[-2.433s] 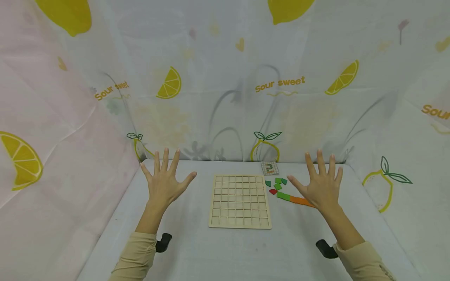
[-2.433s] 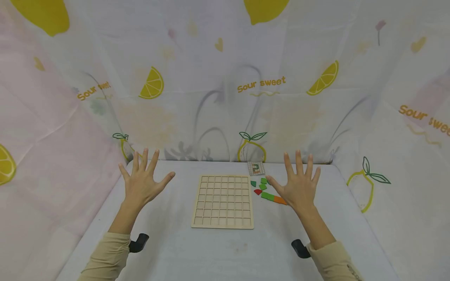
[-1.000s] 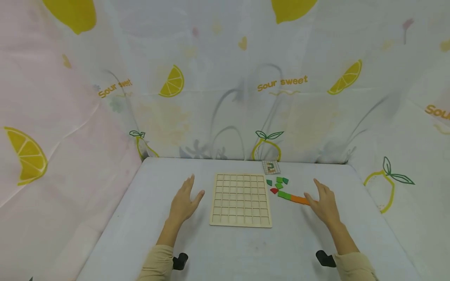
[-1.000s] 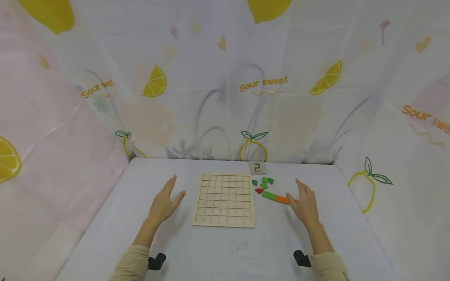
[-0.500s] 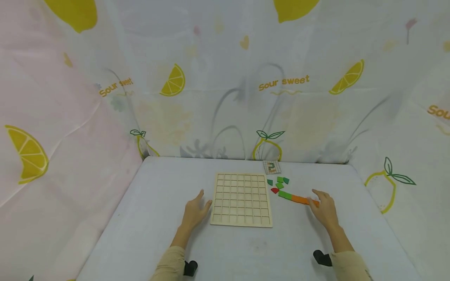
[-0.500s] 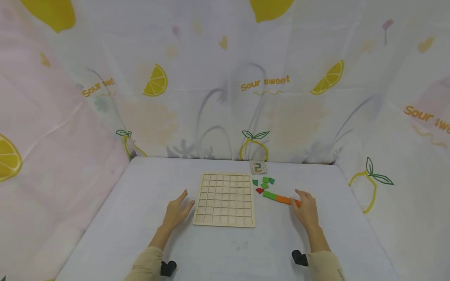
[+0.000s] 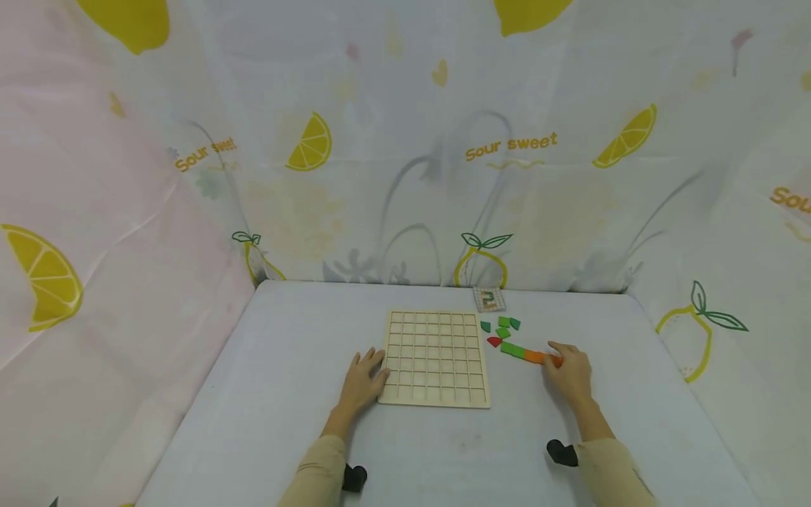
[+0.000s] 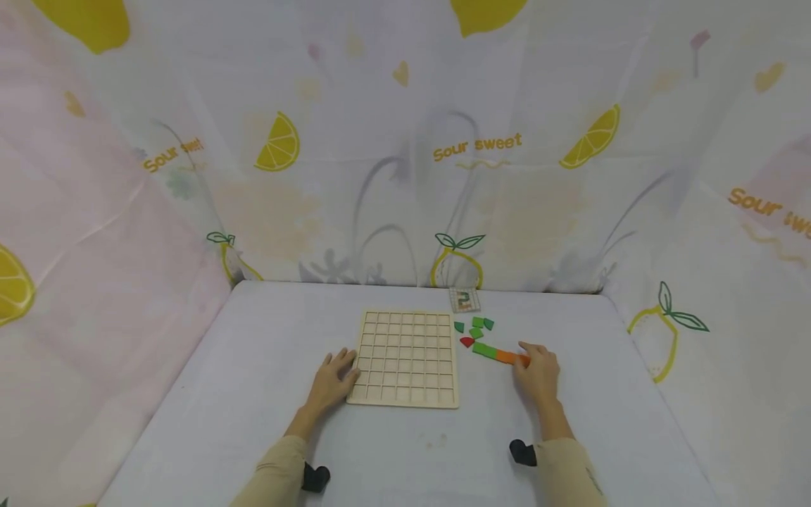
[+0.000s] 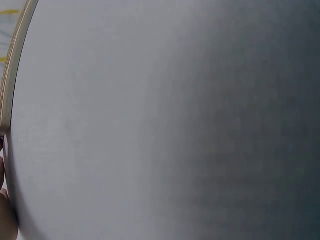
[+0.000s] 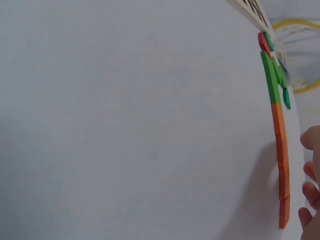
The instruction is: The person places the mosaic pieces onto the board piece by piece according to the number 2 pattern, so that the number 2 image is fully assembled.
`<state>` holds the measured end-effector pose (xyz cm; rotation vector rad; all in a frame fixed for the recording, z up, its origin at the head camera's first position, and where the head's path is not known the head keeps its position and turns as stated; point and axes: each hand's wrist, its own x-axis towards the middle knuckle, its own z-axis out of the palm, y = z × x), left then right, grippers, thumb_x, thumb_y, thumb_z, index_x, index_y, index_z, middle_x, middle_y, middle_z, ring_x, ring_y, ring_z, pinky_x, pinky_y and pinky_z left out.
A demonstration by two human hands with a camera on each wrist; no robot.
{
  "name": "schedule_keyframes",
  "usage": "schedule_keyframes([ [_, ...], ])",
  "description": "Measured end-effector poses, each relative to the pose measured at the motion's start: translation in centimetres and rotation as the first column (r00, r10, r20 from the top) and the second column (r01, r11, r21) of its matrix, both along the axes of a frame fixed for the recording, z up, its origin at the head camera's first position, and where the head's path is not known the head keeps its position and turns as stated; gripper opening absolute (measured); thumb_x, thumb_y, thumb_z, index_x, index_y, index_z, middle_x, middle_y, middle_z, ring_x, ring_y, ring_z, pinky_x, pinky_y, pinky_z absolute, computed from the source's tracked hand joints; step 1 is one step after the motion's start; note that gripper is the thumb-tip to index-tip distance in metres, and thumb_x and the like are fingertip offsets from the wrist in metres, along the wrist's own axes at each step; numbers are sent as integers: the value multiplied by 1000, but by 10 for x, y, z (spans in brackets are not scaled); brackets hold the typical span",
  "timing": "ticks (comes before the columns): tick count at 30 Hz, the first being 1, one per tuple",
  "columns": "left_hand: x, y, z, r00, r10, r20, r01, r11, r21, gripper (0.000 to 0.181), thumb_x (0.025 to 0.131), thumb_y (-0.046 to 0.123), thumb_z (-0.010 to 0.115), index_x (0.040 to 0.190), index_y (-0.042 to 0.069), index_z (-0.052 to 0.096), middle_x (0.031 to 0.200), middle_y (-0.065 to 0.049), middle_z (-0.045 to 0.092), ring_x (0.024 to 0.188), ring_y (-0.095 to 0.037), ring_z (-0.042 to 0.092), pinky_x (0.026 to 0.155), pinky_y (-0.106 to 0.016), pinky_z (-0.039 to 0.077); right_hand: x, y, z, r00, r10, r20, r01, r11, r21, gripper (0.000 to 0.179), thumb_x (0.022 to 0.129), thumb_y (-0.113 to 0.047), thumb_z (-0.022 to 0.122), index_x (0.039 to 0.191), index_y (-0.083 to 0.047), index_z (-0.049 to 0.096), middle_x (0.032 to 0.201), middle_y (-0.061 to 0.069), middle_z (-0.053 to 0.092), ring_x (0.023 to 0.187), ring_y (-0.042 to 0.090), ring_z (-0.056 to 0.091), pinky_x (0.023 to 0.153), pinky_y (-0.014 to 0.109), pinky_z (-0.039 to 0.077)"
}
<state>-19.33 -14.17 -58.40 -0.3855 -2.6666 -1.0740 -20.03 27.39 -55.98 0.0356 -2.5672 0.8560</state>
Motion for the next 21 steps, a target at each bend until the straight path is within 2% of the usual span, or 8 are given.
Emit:
schedule_keyframes([
  [4,1,1,1,998,-19,-66,15,998,-56,38,83,9,65,117,-7,60,120,-23,60,119,-42,51,108,-59,26,-12,-17,3,1000,-16,26,16,1000,4,29,81,-7,63,106,7,66,105,33,61,93,53,54,70,64,43],
  [9,2,0,-2,993,-3,-116,-10,994,-108,38,83,11,65,116,-6,61,119,-20,62,117,-40,54,106,-58,30,-33,-38,4,989,1,151,-5,1000,26,34,85,-12,59,114,6,62,114,33,57,102,53,52,76,65,44],
  [15,3,0,-8,986,19,-164,-41,990,-133,37,82,13,65,115,-4,63,118,-18,63,116,-37,55,106,-56,32,-58,-50,7,942,-1,335,-24,997,69,42,89,-14,53,126,7,52,124,35,48,108,53,47,84,64,41],
  [17,3,1,-8,985,18,-169,-39,991,-125,37,83,13,65,116,-4,63,119,-17,63,116,-37,55,106,-55,31,-65,-50,8,926,-6,377,-32,995,93,43,90,-15,51,128,5,51,125,35,45,109,53,46,86,64,41],
  [21,2,2,-8,987,23,-160,-42,992,-119,37,84,14,64,116,-3,62,120,-16,63,118,-36,54,107,-55,30,-73,-47,11,911,20,411,-77,990,122,40,89,-10,51,125,7,53,122,36,46,107,52,49,87,61,44],
])
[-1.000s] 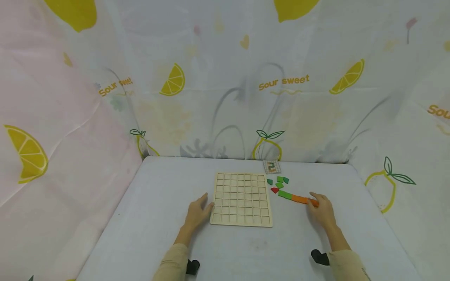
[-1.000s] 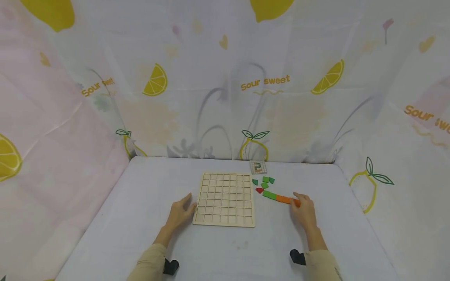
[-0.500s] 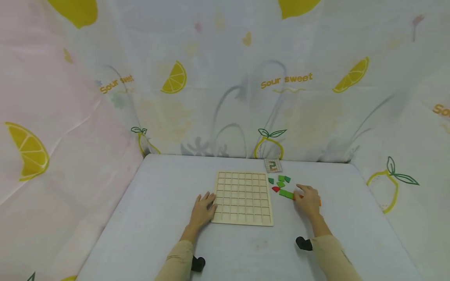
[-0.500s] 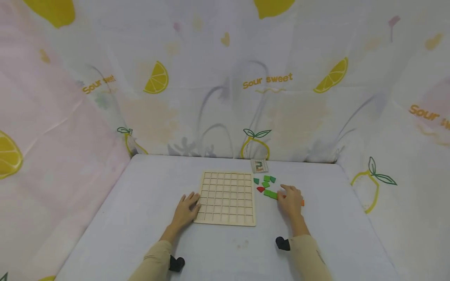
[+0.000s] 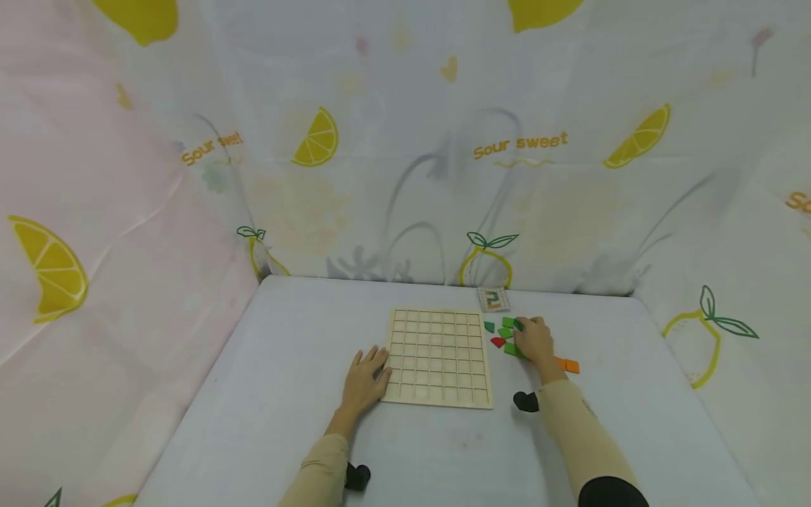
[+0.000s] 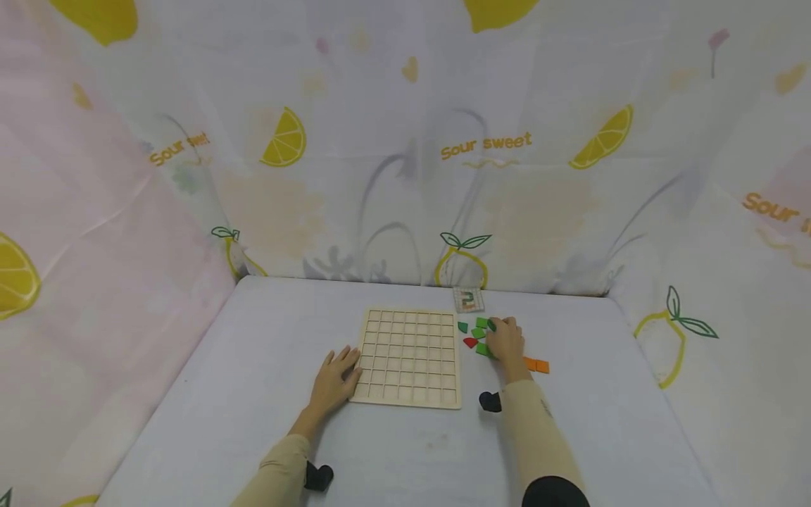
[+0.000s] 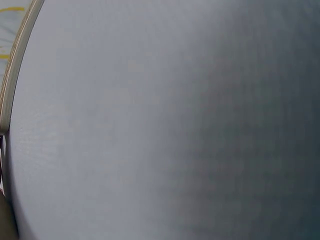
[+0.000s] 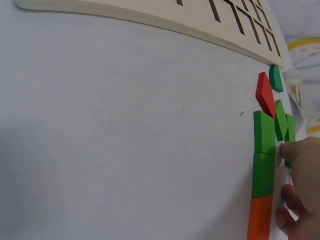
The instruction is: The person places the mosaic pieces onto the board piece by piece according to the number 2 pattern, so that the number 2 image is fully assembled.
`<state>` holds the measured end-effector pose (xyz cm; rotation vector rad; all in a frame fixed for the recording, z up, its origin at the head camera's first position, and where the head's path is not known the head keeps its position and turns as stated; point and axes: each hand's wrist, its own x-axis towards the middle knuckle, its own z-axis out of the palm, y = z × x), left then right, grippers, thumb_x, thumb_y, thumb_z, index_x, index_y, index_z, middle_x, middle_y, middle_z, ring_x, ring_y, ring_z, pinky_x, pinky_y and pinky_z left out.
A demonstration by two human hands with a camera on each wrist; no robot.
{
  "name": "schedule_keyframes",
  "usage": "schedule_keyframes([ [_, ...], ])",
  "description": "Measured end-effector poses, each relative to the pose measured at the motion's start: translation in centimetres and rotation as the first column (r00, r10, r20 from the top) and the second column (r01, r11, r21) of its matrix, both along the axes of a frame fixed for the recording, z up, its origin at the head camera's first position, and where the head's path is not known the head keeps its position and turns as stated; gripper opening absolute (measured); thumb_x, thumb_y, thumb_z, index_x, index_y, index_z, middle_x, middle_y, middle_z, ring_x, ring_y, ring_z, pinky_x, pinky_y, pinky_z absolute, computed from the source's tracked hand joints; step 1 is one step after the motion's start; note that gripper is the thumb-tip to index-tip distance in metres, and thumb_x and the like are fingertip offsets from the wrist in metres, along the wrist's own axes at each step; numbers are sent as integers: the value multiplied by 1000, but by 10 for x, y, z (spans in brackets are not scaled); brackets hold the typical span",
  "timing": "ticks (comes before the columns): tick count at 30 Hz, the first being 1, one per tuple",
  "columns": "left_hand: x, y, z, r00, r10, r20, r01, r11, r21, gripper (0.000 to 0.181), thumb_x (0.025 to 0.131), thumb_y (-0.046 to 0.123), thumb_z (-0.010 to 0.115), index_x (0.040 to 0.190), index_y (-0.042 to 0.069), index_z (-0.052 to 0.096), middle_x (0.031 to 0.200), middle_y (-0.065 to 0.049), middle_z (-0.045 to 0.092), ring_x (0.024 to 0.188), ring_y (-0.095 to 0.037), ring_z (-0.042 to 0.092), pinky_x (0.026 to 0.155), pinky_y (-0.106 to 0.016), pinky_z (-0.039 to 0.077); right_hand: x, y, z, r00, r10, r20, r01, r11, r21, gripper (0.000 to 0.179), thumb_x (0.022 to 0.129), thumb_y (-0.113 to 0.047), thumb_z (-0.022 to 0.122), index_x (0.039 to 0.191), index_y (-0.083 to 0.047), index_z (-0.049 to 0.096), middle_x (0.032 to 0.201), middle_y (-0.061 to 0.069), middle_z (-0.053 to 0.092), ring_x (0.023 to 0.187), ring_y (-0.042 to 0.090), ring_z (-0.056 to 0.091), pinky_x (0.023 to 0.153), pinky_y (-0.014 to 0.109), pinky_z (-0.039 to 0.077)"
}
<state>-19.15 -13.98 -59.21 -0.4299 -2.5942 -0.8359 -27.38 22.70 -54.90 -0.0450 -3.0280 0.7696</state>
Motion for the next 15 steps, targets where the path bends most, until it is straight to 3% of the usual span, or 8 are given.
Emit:
schedule_keyframes([
  [7,1,1,4,1000,10,0,-10,1000,-24,36,84,14,64,116,-3,63,119,-16,63,117,-35,55,107,-53,32,-2,3,6,999,36,27,-33,997,-75,32,82,4,48,112,11,59,115,36,48,106,46,50,93,55,43],
  [12,2,2,7,1000,18,-10,-18,1000,-18,36,84,15,64,116,-2,63,119,-15,64,117,-34,56,107,-53,32,-2,3,7,1000,-9,-14,7,988,-153,31,75,8,44,98,13,64,114,35,54,111,47,50,97,54,42],
  [15,3,2,7,1000,26,-6,-26,1000,-16,36,84,14,64,116,-2,63,119,-15,64,117,-34,55,107,-53,32,-3,2,6,997,-66,-34,59,982,-178,30,80,2,47,103,17,60,113,37,53,112,50,47,96,55,42],
])
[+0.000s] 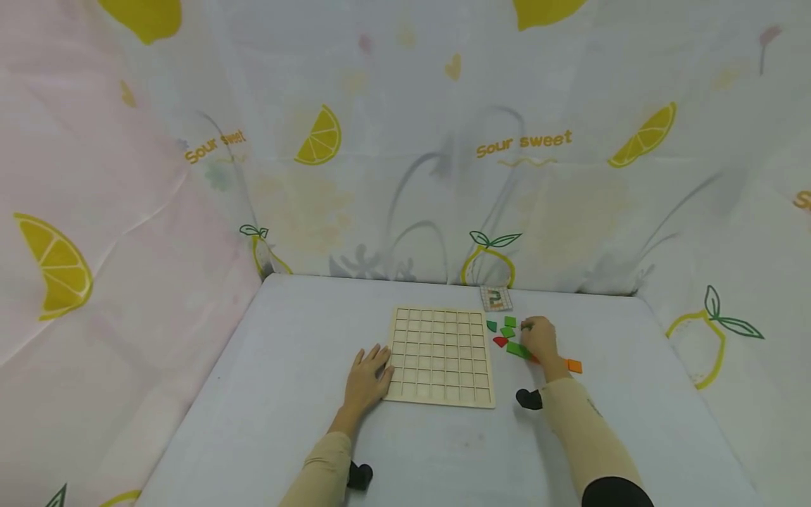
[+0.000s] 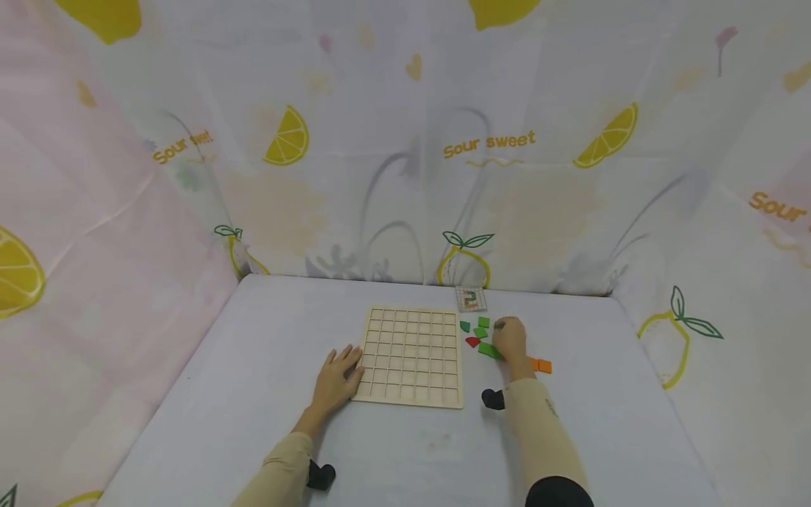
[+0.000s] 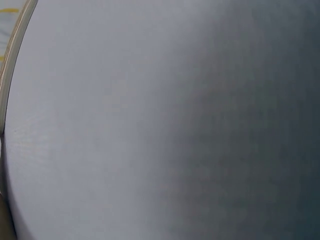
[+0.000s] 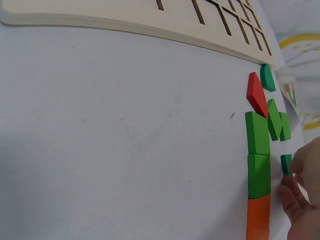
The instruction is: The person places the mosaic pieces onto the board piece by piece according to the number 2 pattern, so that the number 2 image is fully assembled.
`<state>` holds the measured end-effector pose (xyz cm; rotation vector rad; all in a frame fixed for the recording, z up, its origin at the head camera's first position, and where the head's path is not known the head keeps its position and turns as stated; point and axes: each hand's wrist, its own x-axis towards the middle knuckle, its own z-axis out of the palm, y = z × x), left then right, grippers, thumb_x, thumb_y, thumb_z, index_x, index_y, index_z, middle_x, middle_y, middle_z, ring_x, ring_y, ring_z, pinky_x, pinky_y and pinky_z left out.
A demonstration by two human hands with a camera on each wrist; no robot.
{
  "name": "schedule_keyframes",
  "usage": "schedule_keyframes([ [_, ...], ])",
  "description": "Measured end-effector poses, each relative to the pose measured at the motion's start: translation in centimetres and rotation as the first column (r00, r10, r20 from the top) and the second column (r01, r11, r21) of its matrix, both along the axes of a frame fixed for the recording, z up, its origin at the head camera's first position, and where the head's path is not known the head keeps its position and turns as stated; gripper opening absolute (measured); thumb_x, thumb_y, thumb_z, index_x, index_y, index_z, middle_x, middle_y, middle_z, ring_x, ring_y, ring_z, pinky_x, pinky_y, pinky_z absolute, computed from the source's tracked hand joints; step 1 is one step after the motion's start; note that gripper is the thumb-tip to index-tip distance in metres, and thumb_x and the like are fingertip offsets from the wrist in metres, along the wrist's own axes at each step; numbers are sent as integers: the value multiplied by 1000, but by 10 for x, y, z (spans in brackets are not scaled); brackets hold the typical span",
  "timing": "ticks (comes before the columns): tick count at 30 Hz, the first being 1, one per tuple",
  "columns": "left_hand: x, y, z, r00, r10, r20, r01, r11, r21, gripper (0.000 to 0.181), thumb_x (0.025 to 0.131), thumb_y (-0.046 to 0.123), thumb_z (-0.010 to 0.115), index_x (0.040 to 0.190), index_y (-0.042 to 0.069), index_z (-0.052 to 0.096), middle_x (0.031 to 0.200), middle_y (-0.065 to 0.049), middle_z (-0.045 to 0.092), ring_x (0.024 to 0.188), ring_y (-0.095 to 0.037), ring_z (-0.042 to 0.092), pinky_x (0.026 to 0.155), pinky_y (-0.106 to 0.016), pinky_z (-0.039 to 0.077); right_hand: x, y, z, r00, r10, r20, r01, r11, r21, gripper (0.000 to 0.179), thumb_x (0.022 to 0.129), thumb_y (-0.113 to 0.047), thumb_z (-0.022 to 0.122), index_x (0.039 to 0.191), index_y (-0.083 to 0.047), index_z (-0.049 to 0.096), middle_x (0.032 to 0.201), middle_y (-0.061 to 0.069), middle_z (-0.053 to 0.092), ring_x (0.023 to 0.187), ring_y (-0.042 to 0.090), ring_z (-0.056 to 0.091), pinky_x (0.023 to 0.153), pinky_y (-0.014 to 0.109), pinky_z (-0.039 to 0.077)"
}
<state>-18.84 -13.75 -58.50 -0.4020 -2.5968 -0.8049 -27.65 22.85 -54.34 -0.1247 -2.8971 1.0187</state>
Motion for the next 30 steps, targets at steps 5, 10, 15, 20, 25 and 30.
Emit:
schedule_keyframes([
  [5,1,0,-1,1000,8,-2,-8,1000,-7,36,83,14,65,115,-2,64,118,-14,64,117,-34,56,107,-53,32,1,-4,1,997,-60,46,55,994,92,43,89,-14,54,116,19,53,115,38,53,111,49,44,94,53,41],
  [10,1,0,-3,999,-2,-34,2,1000,-10,36,82,13,66,114,-3,64,116,-15,65,114,-35,57,105,-54,34,0,-4,6,997,-40,62,38,998,46,36,84,-2,47,111,18,58,115,35,56,113,48,48,95,52,44],
  [15,-1,0,-3,998,-6,-61,6,1000,-12,36,82,14,66,113,-3,65,115,-16,65,113,-35,58,104,-55,35,-3,-1,6,996,8,87,-12,999,45,40,81,0,45,115,20,54,116,37,54,111,47,50,93,53,45],
  [20,-1,1,-3,999,3,-48,-4,1000,-11,36,82,15,65,114,-3,64,117,-15,65,115,-34,57,105,-54,34,-4,-2,3,996,24,87,-31,996,82,46,81,-8,48,118,20,51,117,38,52,111,50,48,94,55,43],
  [25,-1,2,-1,999,3,-35,-3,1000,1,36,82,14,65,114,-3,64,117,-15,65,115,-35,57,106,-54,33,-7,-8,1,997,36,71,-45,989,141,41,88,-11,49,120,15,53,116,38,52,109,49,46,88,55,44],
  [30,-2,0,-3,999,8,-31,-8,1000,-3,36,83,15,65,115,-2,64,117,-15,64,116,-34,57,106,-54,33,-10,-9,-2,995,69,75,-79,988,136,35,91,-8,52,117,15,57,113,36,54,108,46,47,89,53,44],
])
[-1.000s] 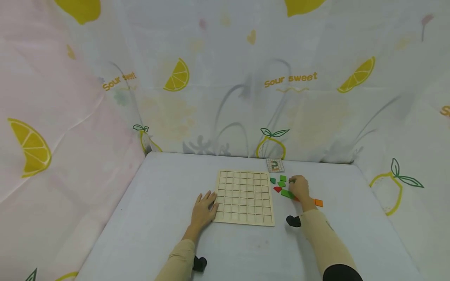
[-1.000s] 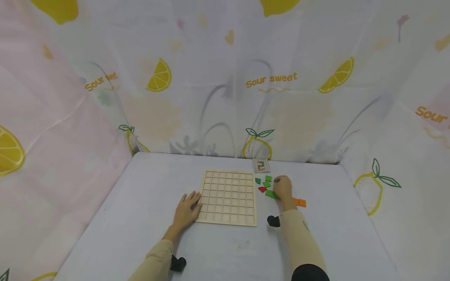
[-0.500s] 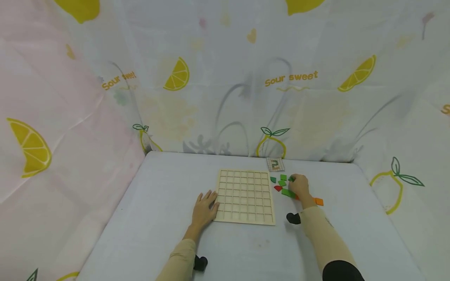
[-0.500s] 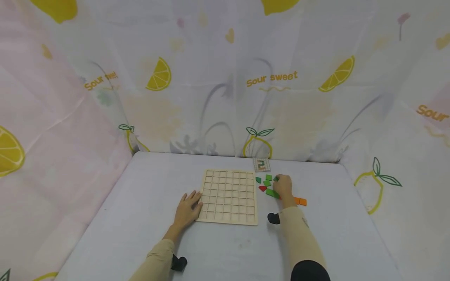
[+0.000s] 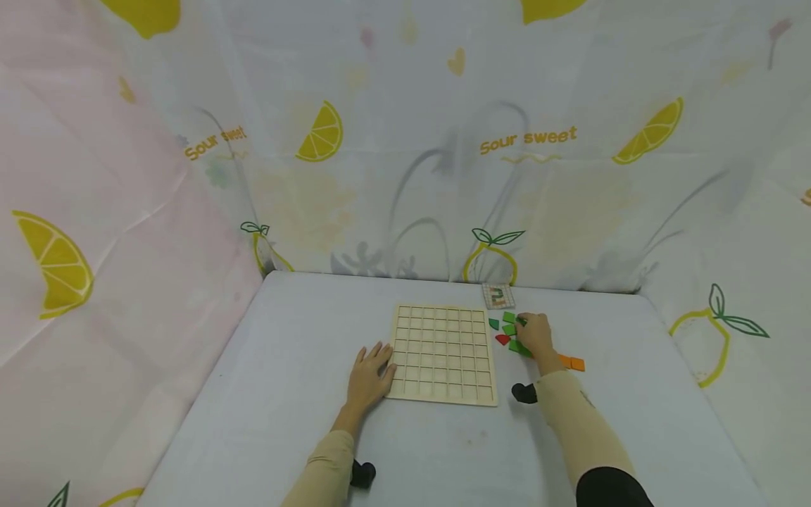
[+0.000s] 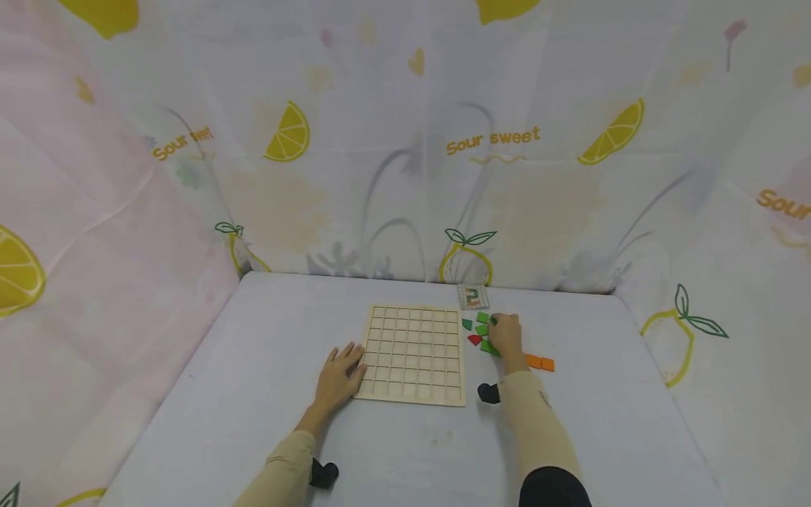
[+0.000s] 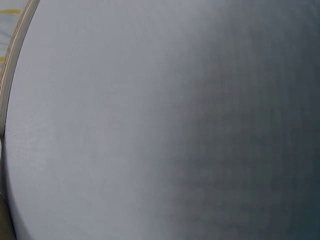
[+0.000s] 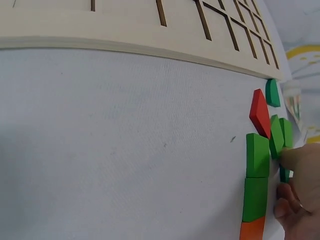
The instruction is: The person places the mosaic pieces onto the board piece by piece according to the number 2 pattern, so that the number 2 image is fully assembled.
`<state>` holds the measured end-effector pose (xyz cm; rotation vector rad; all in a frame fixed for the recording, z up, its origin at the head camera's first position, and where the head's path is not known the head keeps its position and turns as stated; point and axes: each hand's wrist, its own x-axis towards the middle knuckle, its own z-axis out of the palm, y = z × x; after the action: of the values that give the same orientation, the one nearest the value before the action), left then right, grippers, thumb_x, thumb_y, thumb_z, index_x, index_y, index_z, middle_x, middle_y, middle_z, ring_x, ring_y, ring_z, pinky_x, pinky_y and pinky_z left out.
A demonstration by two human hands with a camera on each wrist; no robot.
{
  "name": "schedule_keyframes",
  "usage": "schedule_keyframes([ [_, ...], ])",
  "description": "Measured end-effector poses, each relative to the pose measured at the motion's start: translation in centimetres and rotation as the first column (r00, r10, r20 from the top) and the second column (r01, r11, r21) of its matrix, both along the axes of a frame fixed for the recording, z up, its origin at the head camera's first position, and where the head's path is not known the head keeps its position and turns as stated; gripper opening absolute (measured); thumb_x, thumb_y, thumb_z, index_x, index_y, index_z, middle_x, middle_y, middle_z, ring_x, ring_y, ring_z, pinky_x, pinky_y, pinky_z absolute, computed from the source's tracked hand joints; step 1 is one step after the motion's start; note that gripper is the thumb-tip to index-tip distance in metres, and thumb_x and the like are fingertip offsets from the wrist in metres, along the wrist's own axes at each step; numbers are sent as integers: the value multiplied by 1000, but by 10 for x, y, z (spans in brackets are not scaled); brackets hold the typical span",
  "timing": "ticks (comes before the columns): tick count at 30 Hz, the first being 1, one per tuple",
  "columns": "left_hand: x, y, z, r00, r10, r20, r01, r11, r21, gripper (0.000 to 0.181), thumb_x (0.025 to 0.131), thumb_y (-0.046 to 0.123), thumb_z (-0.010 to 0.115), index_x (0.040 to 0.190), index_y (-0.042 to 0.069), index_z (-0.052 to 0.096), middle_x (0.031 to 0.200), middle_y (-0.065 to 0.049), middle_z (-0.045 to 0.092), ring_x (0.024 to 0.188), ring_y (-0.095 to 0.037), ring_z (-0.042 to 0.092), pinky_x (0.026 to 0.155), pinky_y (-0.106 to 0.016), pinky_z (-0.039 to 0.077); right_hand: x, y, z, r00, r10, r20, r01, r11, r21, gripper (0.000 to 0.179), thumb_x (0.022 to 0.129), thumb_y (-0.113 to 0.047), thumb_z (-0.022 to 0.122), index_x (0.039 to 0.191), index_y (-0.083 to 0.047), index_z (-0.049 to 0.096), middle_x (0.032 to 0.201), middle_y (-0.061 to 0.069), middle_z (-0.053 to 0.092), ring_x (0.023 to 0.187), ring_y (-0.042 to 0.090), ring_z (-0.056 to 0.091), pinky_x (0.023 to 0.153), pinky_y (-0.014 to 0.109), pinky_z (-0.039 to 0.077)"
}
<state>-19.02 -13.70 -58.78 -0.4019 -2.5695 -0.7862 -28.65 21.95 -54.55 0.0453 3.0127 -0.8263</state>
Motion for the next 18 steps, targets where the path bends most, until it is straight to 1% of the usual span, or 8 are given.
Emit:
schedule_keyframes([
  [5,-1,0,-2,1000,1,-4,-1,1000,-6,36,83,15,65,115,-3,64,117,-15,64,115,-34,57,106,-54,33,0,4,5,994,107,-8,-107,994,15,32,87,-1,54,114,15,58,116,35,56,113,49,47,97,55,40],
  [7,-2,1,-2,1000,3,-5,-3,1000,-4,36,82,15,65,114,-3,64,117,-15,64,115,-34,57,106,-54,33,0,5,8,989,148,2,-148,988,31,32,86,2,54,115,14,58,117,35,56,114,49,47,99,56,39],
  [9,-2,0,-2,1000,6,-3,-6,1000,3,36,82,15,65,114,-3,64,117,-15,64,115,-34,57,106,-54,33,-1,6,11,984,173,33,-174,984,42,33,84,4,53,116,13,58,117,35,55,113,48,46,100,56,38],
  [11,-2,0,-3,1000,5,2,-5,1000,5,36,82,14,65,114,-3,64,118,-15,64,116,-34,57,106,-54,33,-1,7,12,982,174,73,-178,983,40,35,83,6,53,117,12,58,118,35,54,113,47,45,101,56,37],
  [13,-2,0,-4,1000,5,6,-5,1000,7,36,82,15,65,114,-2,64,118,-15,64,116,-34,56,107,-54,32,-1,7,11,980,177,96,-182,982,53,35,83,6,52,118,11,58,118,34,53,112,46,46,100,56,38],
  [15,-2,0,-4,1000,7,-1,-7,1000,1,36,82,15,65,114,-2,64,117,-15,64,115,-34,57,106,-53,33,0,7,11,979,170,108,-177,983,53,34,85,5,52,118,10,58,116,34,53,109,44,47,97,55,40],
  [18,-3,0,-5,1000,7,-18,-7,1000,-13,36,83,16,66,114,-2,65,117,-14,65,115,-33,57,106,-53,33,2,8,8,983,154,101,-160,986,51,32,88,1,51,119,9,56,113,35,51,103,42,48,91,54,44],
])
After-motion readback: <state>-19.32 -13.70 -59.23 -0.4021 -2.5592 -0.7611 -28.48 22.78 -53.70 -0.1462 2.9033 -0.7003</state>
